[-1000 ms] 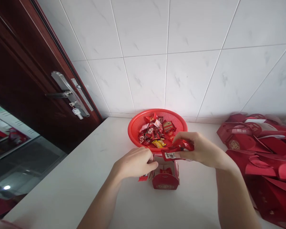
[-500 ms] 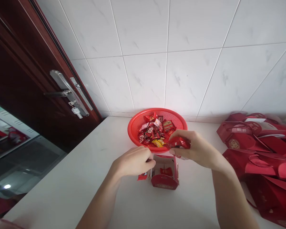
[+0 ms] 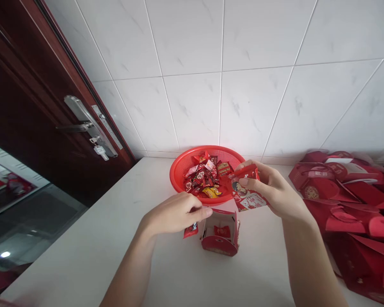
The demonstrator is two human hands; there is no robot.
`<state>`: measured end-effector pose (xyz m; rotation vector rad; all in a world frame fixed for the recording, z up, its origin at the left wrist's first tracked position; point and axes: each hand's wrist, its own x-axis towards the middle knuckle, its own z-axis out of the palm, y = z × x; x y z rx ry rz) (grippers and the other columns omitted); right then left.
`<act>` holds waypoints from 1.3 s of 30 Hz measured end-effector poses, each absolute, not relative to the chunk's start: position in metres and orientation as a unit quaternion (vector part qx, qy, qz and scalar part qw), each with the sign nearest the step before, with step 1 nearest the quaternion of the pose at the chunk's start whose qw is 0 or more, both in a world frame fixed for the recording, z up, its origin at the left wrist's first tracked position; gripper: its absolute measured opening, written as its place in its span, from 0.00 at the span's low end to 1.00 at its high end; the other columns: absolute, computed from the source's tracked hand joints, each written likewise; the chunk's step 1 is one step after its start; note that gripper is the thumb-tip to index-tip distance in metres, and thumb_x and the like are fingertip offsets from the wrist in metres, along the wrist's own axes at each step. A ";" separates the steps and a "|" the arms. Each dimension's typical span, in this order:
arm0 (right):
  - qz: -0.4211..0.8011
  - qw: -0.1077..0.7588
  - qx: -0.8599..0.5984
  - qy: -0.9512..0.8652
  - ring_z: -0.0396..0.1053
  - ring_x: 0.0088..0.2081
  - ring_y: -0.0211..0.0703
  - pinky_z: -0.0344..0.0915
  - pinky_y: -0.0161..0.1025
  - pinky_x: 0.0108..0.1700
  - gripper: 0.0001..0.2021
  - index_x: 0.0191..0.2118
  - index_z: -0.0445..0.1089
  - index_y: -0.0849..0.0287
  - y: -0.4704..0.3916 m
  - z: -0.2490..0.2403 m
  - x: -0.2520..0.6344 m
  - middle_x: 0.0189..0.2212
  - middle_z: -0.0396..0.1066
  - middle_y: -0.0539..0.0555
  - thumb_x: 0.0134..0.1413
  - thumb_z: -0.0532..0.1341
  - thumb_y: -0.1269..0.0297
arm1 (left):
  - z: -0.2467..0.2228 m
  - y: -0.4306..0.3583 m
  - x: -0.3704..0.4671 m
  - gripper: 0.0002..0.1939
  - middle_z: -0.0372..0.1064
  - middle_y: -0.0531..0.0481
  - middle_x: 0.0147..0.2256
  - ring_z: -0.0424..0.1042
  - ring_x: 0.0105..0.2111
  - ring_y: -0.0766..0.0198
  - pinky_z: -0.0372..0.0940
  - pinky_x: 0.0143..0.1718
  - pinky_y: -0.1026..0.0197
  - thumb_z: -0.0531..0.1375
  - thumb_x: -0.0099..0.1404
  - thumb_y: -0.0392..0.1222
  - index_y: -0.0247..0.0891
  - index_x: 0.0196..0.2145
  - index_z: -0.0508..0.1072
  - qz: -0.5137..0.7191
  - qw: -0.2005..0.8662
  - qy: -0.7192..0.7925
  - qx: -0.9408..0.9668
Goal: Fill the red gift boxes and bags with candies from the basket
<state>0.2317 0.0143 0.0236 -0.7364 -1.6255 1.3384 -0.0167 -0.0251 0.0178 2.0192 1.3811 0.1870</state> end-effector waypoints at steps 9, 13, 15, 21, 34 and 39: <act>0.504 0.450 -0.317 -0.665 0.65 0.31 0.37 0.62 0.34 0.32 0.06 0.37 0.74 0.57 0.015 0.025 0.233 0.31 0.71 0.50 0.57 0.65 0.62 | 0.019 -0.031 -0.010 0.17 0.73 0.48 0.45 0.72 0.39 0.63 0.65 0.42 0.62 0.56 0.69 0.37 0.42 0.51 0.78 0.194 0.317 0.442 0.817; 0.495 0.449 -0.320 -0.672 0.65 0.30 0.37 0.61 0.34 0.31 0.05 0.38 0.74 0.57 0.014 0.025 0.235 0.32 0.71 0.50 0.57 0.65 0.62 | 0.013 -0.030 0.001 0.17 0.76 0.51 0.38 0.69 0.36 0.63 0.63 0.41 0.61 0.58 0.66 0.31 0.42 0.48 0.79 0.140 0.282 0.408 0.857; 0.500 0.445 -0.319 -0.671 0.64 0.28 0.36 0.60 0.34 0.29 0.06 0.38 0.73 0.57 0.014 0.025 0.235 0.30 0.70 0.49 0.57 0.65 0.62 | 0.011 -0.030 0.007 0.14 0.76 0.53 0.33 0.67 0.34 0.62 0.61 0.39 0.61 0.59 0.64 0.30 0.43 0.43 0.81 0.102 0.264 0.395 0.874; 0.482 0.442 -0.317 -0.687 0.61 0.25 0.35 0.57 0.34 0.27 0.04 0.38 0.73 0.57 0.015 0.025 0.234 0.26 0.67 0.47 0.58 0.64 0.64 | 0.007 -0.030 0.017 0.14 0.71 0.52 0.27 0.67 0.34 0.60 0.58 0.39 0.59 0.57 0.61 0.24 0.40 0.29 0.76 0.069 0.172 0.440 0.879; 0.459 0.439 -0.321 -0.703 0.63 0.28 0.36 0.59 0.35 0.30 0.05 0.38 0.74 0.58 0.015 0.026 0.235 0.28 0.69 0.48 0.59 0.64 0.63 | 0.009 -0.028 0.009 0.08 0.74 0.50 0.41 0.72 0.39 0.60 0.63 0.44 0.59 0.62 0.63 0.31 0.41 0.37 0.79 0.104 0.175 0.442 0.874; 0.463 0.442 -0.318 -0.699 0.68 0.33 0.40 0.64 0.37 0.36 0.08 0.39 0.75 0.57 0.016 0.024 0.235 0.32 0.73 0.51 0.60 0.64 0.58 | 0.009 -0.027 0.009 0.08 0.73 0.52 0.29 0.71 0.35 0.58 0.62 0.40 0.59 0.60 0.64 0.32 0.41 0.33 0.78 0.087 0.196 0.416 0.884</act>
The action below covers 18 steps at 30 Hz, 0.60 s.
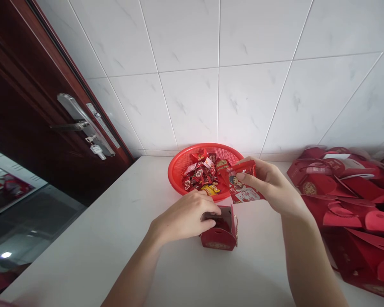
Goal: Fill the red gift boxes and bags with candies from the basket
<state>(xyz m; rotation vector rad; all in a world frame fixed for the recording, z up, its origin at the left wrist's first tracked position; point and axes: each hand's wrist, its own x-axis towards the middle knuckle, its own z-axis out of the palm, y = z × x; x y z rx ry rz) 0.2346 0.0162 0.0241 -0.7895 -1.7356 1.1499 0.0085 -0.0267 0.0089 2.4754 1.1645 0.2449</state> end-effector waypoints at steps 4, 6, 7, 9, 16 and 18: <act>0.468 0.445 -0.315 -0.695 0.68 0.32 0.39 0.65 0.36 0.34 0.09 0.38 0.74 0.58 0.016 0.024 0.233 0.31 0.74 0.51 0.60 0.64 0.57 | 0.008 -0.026 0.010 0.07 0.74 0.50 0.31 0.72 0.35 0.57 0.63 0.39 0.58 0.60 0.64 0.34 0.41 0.35 0.78 0.078 0.206 0.414 0.884; 0.465 0.447 -0.315 -0.696 0.69 0.32 0.39 0.67 0.36 0.35 0.09 0.38 0.74 0.58 0.015 0.025 0.233 0.31 0.75 0.51 0.60 0.65 0.57 | 0.008 -0.027 0.010 0.07 0.75 0.49 0.37 0.73 0.39 0.55 0.64 0.42 0.58 0.62 0.64 0.37 0.42 0.39 0.79 0.080 0.207 0.423 0.879; 0.466 0.447 -0.317 -0.695 0.69 0.33 0.39 0.67 0.35 0.35 0.09 0.38 0.74 0.57 0.015 0.025 0.233 0.32 0.75 0.51 0.60 0.65 0.57 | 0.008 -0.028 0.009 0.08 0.75 0.48 0.40 0.73 0.42 0.54 0.64 0.44 0.57 0.63 0.63 0.38 0.42 0.41 0.79 0.076 0.210 0.430 0.875; 0.470 0.448 -0.321 -0.690 0.70 0.33 0.40 0.68 0.36 0.35 0.09 0.38 0.74 0.57 0.015 0.025 0.233 0.32 0.76 0.52 0.60 0.65 0.57 | 0.009 -0.030 0.008 0.13 0.73 0.47 0.47 0.72 0.48 0.51 0.65 0.47 0.56 0.66 0.61 0.42 0.43 0.45 0.78 0.060 0.223 0.448 0.864; 0.490 0.450 -0.324 -0.673 0.71 0.30 0.40 0.69 0.36 0.32 0.11 0.39 0.74 0.58 0.015 0.025 0.232 0.27 0.74 0.50 0.59 0.65 0.56 | 0.009 -0.034 0.008 0.31 0.65 0.49 0.55 0.68 0.53 0.52 0.66 0.49 0.57 0.72 0.52 0.45 0.52 0.55 0.73 0.046 0.283 0.466 0.837; 0.494 0.450 -0.323 -0.670 0.70 0.29 0.39 0.69 0.35 0.31 0.11 0.40 0.75 0.58 0.015 0.025 0.232 0.28 0.74 0.50 0.59 0.66 0.55 | 0.009 -0.034 0.009 0.35 0.63 0.48 0.56 0.68 0.53 0.51 0.67 0.48 0.57 0.72 0.51 0.45 0.54 0.57 0.71 0.039 0.288 0.475 0.830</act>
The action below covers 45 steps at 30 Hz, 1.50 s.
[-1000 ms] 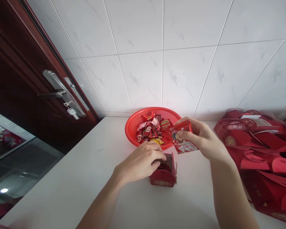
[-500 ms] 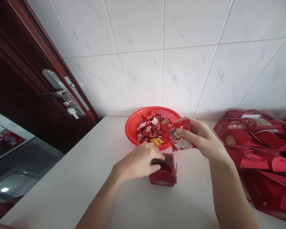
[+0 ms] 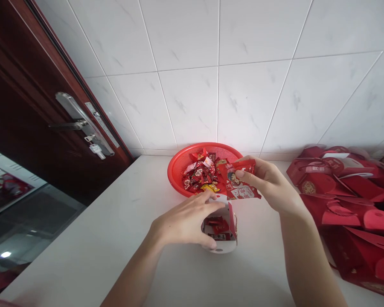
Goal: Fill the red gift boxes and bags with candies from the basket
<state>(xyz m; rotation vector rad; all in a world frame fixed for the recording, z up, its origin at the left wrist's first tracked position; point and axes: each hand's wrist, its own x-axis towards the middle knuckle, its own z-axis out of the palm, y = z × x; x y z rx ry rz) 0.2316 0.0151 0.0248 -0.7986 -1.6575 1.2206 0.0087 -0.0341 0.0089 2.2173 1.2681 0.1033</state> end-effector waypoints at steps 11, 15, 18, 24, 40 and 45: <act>0.515 0.447 -0.335 -0.650 0.70 0.28 0.40 0.67 0.36 0.28 0.18 0.37 0.76 0.61 0.016 0.023 0.229 0.30 0.75 0.54 0.56 0.67 0.48 | 0.009 -0.033 0.011 0.47 0.54 0.44 0.64 0.60 0.63 0.44 0.66 0.55 0.48 0.72 0.51 0.49 0.57 0.66 0.60 -0.008 0.293 0.488 0.822; 0.530 0.437 -0.338 -0.644 0.68 0.26 0.39 0.64 0.36 0.25 0.19 0.35 0.76 0.61 0.016 0.022 0.230 0.27 0.73 0.53 0.55 0.67 0.47 | 0.008 -0.033 0.011 0.43 0.55 0.43 0.64 0.60 0.63 0.43 0.66 0.56 0.49 0.72 0.50 0.49 0.52 0.63 0.63 -0.006 0.287 0.490 0.823; 0.535 0.430 -0.334 -0.646 0.68 0.26 0.40 0.65 0.36 0.26 0.19 0.36 0.76 0.60 0.016 0.021 0.230 0.27 0.72 0.53 0.56 0.67 0.46 | 0.005 -0.033 0.009 0.39 0.57 0.44 0.63 0.62 0.62 0.43 0.67 0.55 0.50 0.72 0.50 0.50 0.51 0.59 0.67 0.011 0.283 0.487 0.826; 0.528 0.431 -0.330 -0.653 0.68 0.27 0.39 0.65 0.35 0.27 0.18 0.38 0.76 0.60 0.017 0.018 0.231 0.29 0.74 0.53 0.57 0.67 0.47 | 0.004 -0.033 0.009 0.40 0.56 0.42 0.65 0.62 0.62 0.43 0.67 0.54 0.50 0.73 0.49 0.50 0.49 0.59 0.66 0.019 0.287 0.485 0.826; 0.513 0.437 -0.326 -0.663 0.68 0.27 0.38 0.64 0.34 0.27 0.16 0.37 0.77 0.59 0.018 0.016 0.230 0.28 0.74 0.52 0.58 0.66 0.49 | 0.006 -0.032 0.010 0.46 0.61 0.47 0.60 0.66 0.57 0.47 0.66 0.52 0.54 0.72 0.52 0.48 0.56 0.66 0.61 0.031 0.294 0.478 0.827; 0.511 0.438 -0.319 -0.668 0.70 0.31 0.40 0.67 0.36 0.31 0.15 0.37 0.78 0.59 0.017 0.019 0.230 0.30 0.75 0.53 0.58 0.67 0.50 | 0.007 -0.031 0.010 0.43 0.60 0.46 0.61 0.66 0.57 0.48 0.66 0.52 0.54 0.70 0.56 0.50 0.56 0.66 0.60 0.013 0.284 0.477 0.832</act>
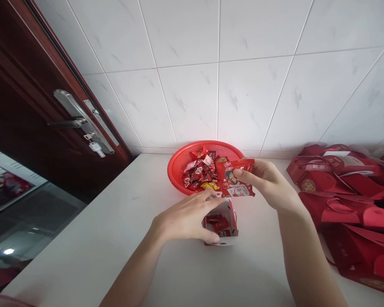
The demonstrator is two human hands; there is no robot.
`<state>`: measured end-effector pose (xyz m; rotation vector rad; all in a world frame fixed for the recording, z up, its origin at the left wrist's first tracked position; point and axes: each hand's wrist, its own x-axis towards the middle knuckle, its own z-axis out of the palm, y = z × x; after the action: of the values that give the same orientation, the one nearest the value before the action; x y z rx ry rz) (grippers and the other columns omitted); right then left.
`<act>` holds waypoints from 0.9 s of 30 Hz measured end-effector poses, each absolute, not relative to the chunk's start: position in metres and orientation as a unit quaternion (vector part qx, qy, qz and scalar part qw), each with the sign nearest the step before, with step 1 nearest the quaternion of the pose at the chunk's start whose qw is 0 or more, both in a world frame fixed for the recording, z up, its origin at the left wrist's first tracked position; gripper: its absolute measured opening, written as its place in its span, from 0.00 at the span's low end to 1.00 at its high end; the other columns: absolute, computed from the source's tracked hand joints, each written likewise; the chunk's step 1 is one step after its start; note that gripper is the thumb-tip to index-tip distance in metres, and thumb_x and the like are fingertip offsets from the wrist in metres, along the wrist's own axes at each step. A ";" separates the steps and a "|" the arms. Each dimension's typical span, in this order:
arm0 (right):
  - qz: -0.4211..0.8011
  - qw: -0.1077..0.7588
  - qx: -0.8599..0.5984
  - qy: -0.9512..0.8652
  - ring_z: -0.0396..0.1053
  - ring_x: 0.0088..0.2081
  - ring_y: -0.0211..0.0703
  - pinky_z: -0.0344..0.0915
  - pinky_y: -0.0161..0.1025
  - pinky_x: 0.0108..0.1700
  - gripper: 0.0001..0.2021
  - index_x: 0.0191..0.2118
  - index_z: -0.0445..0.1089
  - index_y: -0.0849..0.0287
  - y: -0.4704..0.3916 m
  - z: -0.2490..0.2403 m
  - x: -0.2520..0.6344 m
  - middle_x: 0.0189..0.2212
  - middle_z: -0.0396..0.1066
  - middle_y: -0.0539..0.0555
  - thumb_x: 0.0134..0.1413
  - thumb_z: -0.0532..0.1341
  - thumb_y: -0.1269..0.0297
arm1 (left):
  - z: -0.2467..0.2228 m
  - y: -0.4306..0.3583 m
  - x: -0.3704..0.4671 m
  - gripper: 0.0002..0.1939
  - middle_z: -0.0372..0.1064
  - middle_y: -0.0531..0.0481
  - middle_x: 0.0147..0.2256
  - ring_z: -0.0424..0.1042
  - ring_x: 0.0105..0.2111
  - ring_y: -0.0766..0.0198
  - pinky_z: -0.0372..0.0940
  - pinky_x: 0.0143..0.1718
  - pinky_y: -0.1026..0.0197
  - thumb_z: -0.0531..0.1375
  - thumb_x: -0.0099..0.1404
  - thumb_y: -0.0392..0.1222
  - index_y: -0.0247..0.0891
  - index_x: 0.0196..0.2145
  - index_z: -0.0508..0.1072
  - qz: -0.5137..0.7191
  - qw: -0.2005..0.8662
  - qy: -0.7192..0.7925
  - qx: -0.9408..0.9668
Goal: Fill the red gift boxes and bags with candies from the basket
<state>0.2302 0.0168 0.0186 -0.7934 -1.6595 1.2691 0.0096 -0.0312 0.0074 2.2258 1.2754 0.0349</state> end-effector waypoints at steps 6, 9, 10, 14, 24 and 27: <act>0.498 0.433 -0.340 -0.670 0.67 0.28 0.40 0.62 0.36 0.26 0.15 0.35 0.78 0.58 0.016 0.018 0.231 0.27 0.72 0.52 0.57 0.67 0.49 | 0.011 -0.030 0.010 0.29 0.67 0.46 0.57 0.70 0.52 0.50 0.65 0.51 0.55 0.67 0.61 0.47 0.47 0.59 0.69 0.022 0.255 0.452 0.855; 0.501 0.429 -0.331 -0.675 0.68 0.31 0.41 0.63 0.36 0.28 0.14 0.34 0.79 0.58 0.016 0.019 0.230 0.27 0.73 0.52 0.57 0.67 0.51 | 0.012 -0.029 0.011 0.22 0.70 0.48 0.53 0.72 0.50 0.53 0.66 0.48 0.57 0.64 0.65 0.45 0.47 0.56 0.72 0.041 0.237 0.442 0.864; 0.503 0.429 -0.327 -0.675 0.69 0.31 0.41 0.64 0.36 0.29 0.13 0.33 0.79 0.57 0.016 0.020 0.230 0.27 0.73 0.52 0.57 0.67 0.51 | 0.011 -0.029 0.011 0.19 0.71 0.48 0.51 0.72 0.49 0.54 0.66 0.47 0.57 0.63 0.66 0.46 0.47 0.55 0.73 0.052 0.230 0.443 0.865; 0.519 0.458 -0.303 -0.656 0.72 0.32 0.41 0.70 0.38 0.35 0.11 0.33 0.81 0.56 0.017 0.019 0.228 0.30 0.78 0.52 0.55 0.70 0.54 | 0.009 -0.027 0.011 0.13 0.74 0.48 0.44 0.74 0.45 0.55 0.66 0.43 0.59 0.60 0.70 0.51 0.43 0.47 0.77 0.129 0.217 0.442 0.861; 0.588 0.499 -0.214 -0.599 0.77 0.39 0.45 0.73 0.43 0.45 0.09 0.42 0.82 0.52 0.021 0.016 0.228 0.38 0.81 0.53 0.55 0.71 0.60 | 0.006 -0.023 0.012 0.22 0.65 0.51 0.26 0.64 0.29 0.64 0.60 0.29 0.63 0.55 0.73 0.53 0.36 0.25 0.70 0.393 0.266 0.448 0.757; 0.569 0.477 -0.220 -0.633 0.77 0.42 0.47 0.73 0.44 0.49 0.10 0.43 0.82 0.52 0.019 0.019 0.231 0.40 0.81 0.53 0.55 0.71 0.60 | 0.006 -0.022 0.010 0.23 0.57 0.53 0.24 0.58 0.27 0.66 0.59 0.31 0.62 0.56 0.73 0.50 0.37 0.22 0.65 0.439 0.227 0.454 0.741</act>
<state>0.2312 0.0193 0.0186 -0.5363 -1.5476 1.3893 0.0105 -0.0223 0.0058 2.0432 1.2498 1.2102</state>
